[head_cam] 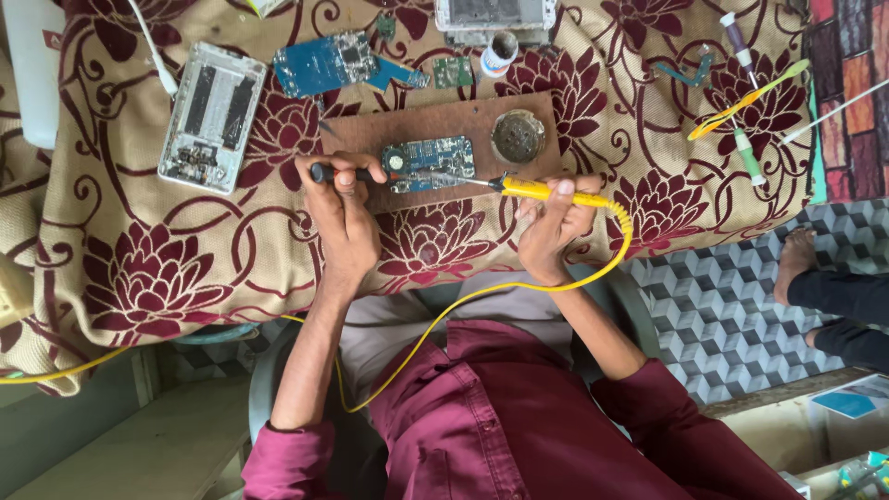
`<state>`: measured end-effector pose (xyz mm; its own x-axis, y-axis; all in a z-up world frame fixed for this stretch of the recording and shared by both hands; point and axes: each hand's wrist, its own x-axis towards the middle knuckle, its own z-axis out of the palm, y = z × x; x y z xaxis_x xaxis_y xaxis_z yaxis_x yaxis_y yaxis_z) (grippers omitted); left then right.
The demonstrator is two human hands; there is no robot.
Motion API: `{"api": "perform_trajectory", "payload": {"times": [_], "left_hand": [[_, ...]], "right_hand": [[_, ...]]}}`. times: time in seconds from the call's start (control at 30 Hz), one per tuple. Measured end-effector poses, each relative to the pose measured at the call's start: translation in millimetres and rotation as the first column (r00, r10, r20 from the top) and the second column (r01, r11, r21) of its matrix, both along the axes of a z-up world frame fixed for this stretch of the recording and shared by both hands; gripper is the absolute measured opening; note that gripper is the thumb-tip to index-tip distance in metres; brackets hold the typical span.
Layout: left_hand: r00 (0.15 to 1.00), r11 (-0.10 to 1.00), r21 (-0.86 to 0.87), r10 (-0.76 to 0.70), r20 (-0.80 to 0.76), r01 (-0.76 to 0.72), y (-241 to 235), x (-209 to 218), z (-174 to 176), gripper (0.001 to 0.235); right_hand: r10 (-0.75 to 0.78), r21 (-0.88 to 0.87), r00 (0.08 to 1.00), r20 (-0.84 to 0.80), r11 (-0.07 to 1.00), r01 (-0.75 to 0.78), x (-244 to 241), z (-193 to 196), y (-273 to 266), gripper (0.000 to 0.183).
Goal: The person uses a soldering iron and a screwdriver to work on a small circuit board placed on a wooden board. They repeatedly apply heat to specific points on the board while holding it steady.
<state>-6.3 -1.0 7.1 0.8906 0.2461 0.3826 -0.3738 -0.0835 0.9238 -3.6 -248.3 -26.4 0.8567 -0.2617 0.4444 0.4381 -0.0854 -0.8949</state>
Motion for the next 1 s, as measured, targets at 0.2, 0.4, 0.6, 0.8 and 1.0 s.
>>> {"api": "perform_trajectory", "payload": {"times": [0.2,0.4,0.6,0.8,1.0], "left_hand": [[1.0,0.999,-0.04,-0.008,0.001,0.008,-1.6,2.2,-0.4,0.017],[1.0,0.999,-0.043,-0.015,-0.006,0.015,-1.2,1.3,-1.6,0.016],[1.0,0.998,-0.062,-0.019,-0.005,0.018,-2.1,2.3,-2.5,0.019],[1.0,0.999,-0.046,-0.017,0.0,0.017,-0.1,4.7,-4.2,0.021],[1.0,0.998,-0.055,-0.022,-0.006,0.022,-1.2,3.8,-3.2,0.021]], "right_hand": [[-0.023,0.235,0.998,-0.058,0.971,0.036,6.2,-5.3,-4.5,0.027],[0.036,0.239,0.994,-0.1,0.971,-0.011,4.4,-8.9,-6.4,0.026],[0.054,0.201,0.995,-0.08,0.979,-0.036,5.0,-10.3,-7.3,0.025],[0.056,0.205,0.997,-0.06,0.978,-0.043,3.5,-12.6,-6.9,0.024],[0.061,0.167,0.997,-0.054,0.985,-0.051,4.4,-13.2,-7.0,0.023]]}}
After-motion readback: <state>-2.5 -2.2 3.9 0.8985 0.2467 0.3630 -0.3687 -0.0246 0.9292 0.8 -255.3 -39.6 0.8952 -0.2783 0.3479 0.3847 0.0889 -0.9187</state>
